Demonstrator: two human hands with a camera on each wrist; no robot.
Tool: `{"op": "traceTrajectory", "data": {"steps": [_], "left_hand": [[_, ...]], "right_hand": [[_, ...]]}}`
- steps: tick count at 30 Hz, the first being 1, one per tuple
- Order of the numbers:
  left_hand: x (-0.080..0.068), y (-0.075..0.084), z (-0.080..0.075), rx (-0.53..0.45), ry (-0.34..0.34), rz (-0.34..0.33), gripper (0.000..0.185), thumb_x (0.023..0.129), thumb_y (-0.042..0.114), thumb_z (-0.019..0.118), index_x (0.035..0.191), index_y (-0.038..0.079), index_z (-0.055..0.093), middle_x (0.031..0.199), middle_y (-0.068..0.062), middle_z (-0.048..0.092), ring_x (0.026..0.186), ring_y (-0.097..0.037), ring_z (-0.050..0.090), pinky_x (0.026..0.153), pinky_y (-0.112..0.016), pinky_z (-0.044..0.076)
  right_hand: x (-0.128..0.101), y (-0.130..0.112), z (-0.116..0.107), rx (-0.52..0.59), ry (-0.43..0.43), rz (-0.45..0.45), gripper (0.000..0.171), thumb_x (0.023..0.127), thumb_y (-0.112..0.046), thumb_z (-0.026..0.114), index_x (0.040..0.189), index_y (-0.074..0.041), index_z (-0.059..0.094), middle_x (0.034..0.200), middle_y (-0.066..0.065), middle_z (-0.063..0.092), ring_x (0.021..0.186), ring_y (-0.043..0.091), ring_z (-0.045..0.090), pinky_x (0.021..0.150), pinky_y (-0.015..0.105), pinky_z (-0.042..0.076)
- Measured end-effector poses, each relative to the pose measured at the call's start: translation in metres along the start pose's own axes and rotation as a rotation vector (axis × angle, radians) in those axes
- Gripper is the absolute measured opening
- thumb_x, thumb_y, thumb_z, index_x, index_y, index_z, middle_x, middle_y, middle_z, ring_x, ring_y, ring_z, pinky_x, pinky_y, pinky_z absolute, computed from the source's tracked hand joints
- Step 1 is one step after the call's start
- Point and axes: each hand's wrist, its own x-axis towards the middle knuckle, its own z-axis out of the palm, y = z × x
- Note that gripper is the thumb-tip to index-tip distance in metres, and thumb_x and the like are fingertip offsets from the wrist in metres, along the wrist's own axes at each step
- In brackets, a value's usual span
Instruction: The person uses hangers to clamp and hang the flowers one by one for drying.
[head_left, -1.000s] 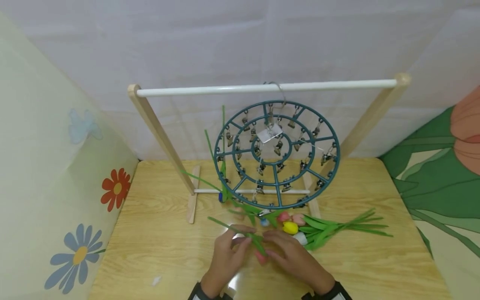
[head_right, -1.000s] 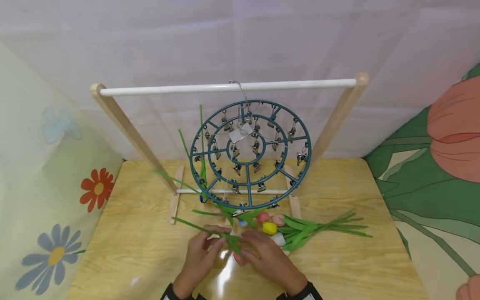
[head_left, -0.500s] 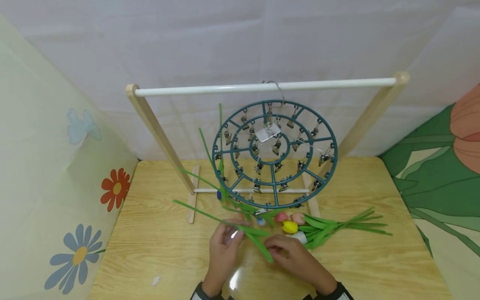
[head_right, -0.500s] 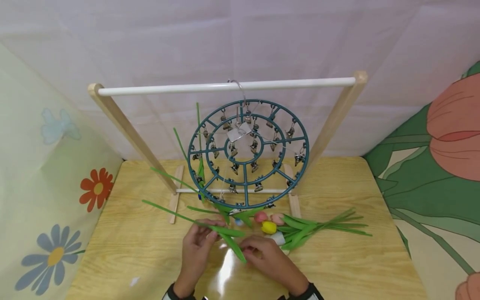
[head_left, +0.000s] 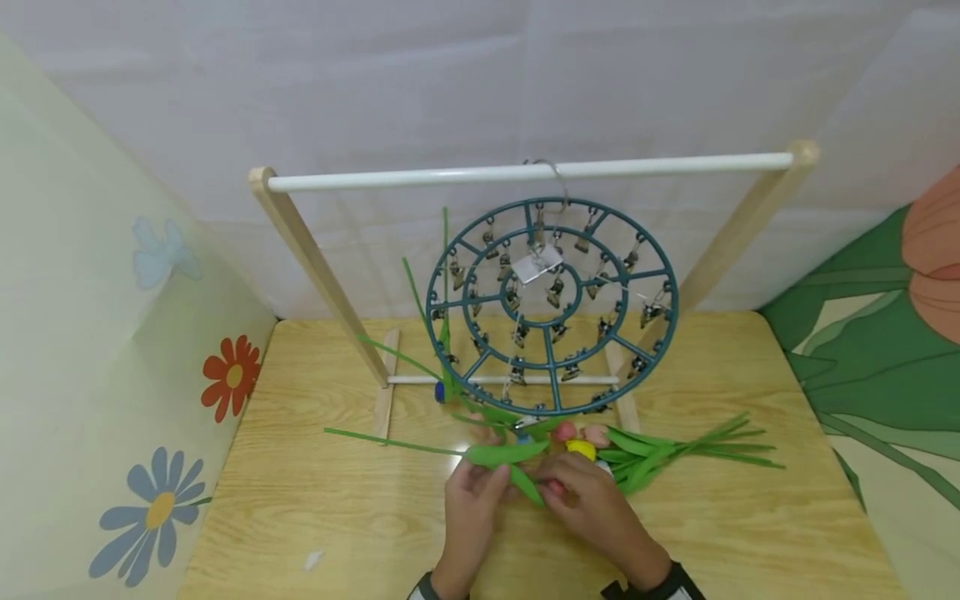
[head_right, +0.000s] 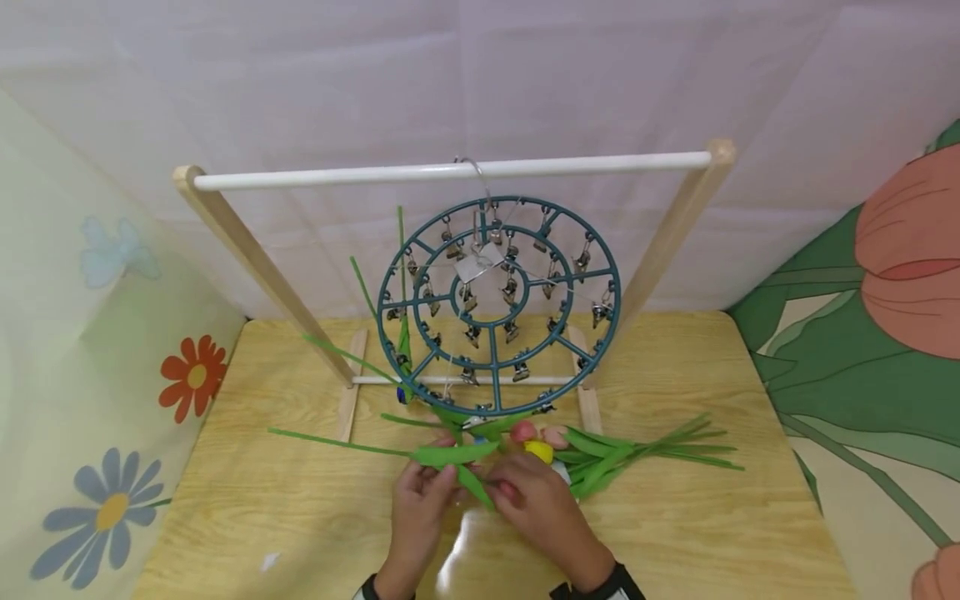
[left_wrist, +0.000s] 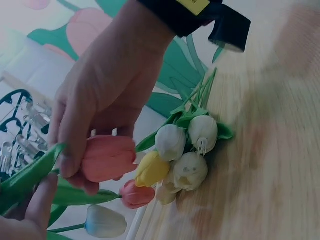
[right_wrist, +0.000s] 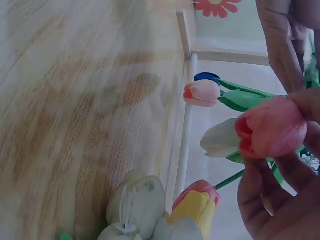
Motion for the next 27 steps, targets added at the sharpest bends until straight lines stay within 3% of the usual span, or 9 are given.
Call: {"op": "traceTrajectory", "data": {"steps": [3, 7, 12, 17, 21, 23, 27], "left_hand": [[0.002, -0.001, 0.004, 0.067, 0.054, 0.001, 0.03, 0.1, 0.006, 0.063, 0.125, -0.01, 0.059, 0.107, -0.026, 0.073, 0.093, -0.018, 0.077, 0.078, -0.04, 0.066], [0.006, 0.001, 0.003, 0.166, 0.099, 0.022, 0.024, 0.1, 0.011, 0.065, 0.119, -0.004, 0.065, 0.103, -0.024, 0.074, 0.089, -0.016, 0.076, 0.076, -0.038, 0.067], [0.009, 0.002, -0.002, 0.21, 0.096, 0.046, 0.023, 0.099, 0.008, 0.066, 0.119, -0.005, 0.066, 0.105, -0.021, 0.075, 0.088, -0.013, 0.076, 0.076, -0.033, 0.066], [0.011, 0.001, -0.005, 0.259, 0.08, 0.099, 0.018, 0.097, 0.004, 0.067, 0.113, -0.006, 0.069, 0.104, -0.022, 0.074, 0.087, -0.01, 0.074, 0.076, -0.031, 0.066], [0.011, -0.003, -0.006, 0.361, 0.043, 0.224, 0.012, 0.095, 0.002, 0.069, 0.106, -0.002, 0.072, 0.102, -0.018, 0.076, 0.092, -0.011, 0.075, 0.077, -0.032, 0.066], [0.011, -0.005, -0.006, 0.418, 0.002, 0.319, 0.012, 0.094, 0.0, 0.069, 0.105, 0.0, 0.073, 0.103, -0.016, 0.077, 0.093, -0.015, 0.076, 0.078, -0.032, 0.066], [0.014, -0.01, -0.009, 0.542, -0.091, 0.544, 0.017, 0.091, -0.005, 0.07, 0.107, 0.001, 0.073, 0.101, -0.014, 0.078, 0.088, -0.022, 0.077, 0.078, -0.026, 0.065]], "right_hand": [[0.001, 0.002, -0.003, -0.072, 0.001, -0.014, 0.018, 0.088, -0.007, 0.078, 0.099, -0.02, 0.072, 0.099, -0.006, 0.073, 0.091, 0.011, 0.068, 0.085, 0.014, 0.054], [0.001, 0.004, -0.018, -0.087, 0.04, 0.066, 0.03, 0.083, 0.001, 0.08, 0.108, -0.013, 0.072, 0.106, -0.003, 0.073, 0.095, 0.014, 0.068, 0.087, 0.013, 0.053], [0.007, 0.006, -0.045, -0.112, 0.176, 0.213, 0.042, 0.076, 0.012, 0.082, 0.112, 0.0, 0.064, 0.105, 0.005, 0.067, 0.084, 0.012, 0.063, 0.072, 0.015, 0.051], [0.023, 0.003, -0.068, -0.146, 0.19, 0.282, 0.063, 0.078, 0.003, 0.085, 0.134, 0.001, 0.056, 0.112, 0.009, 0.065, 0.092, 0.011, 0.058, 0.076, 0.014, 0.047], [0.037, -0.002, -0.08, -0.126, 0.134, 0.214, 0.069, 0.082, -0.001, 0.084, 0.144, -0.005, 0.055, 0.121, 0.006, 0.065, 0.095, 0.008, 0.055, 0.079, 0.013, 0.047], [0.043, -0.002, -0.084, -0.102, 0.12, 0.148, 0.057, 0.085, -0.002, 0.081, 0.138, -0.006, 0.061, 0.116, 0.003, 0.067, 0.092, 0.006, 0.055, 0.077, 0.014, 0.048], [0.051, -0.005, -0.086, -0.049, 0.127, 0.083, 0.043, 0.078, 0.009, 0.082, 0.116, -0.004, 0.068, 0.098, 0.0, 0.068, 0.085, 0.004, 0.061, 0.076, 0.011, 0.054]]}}
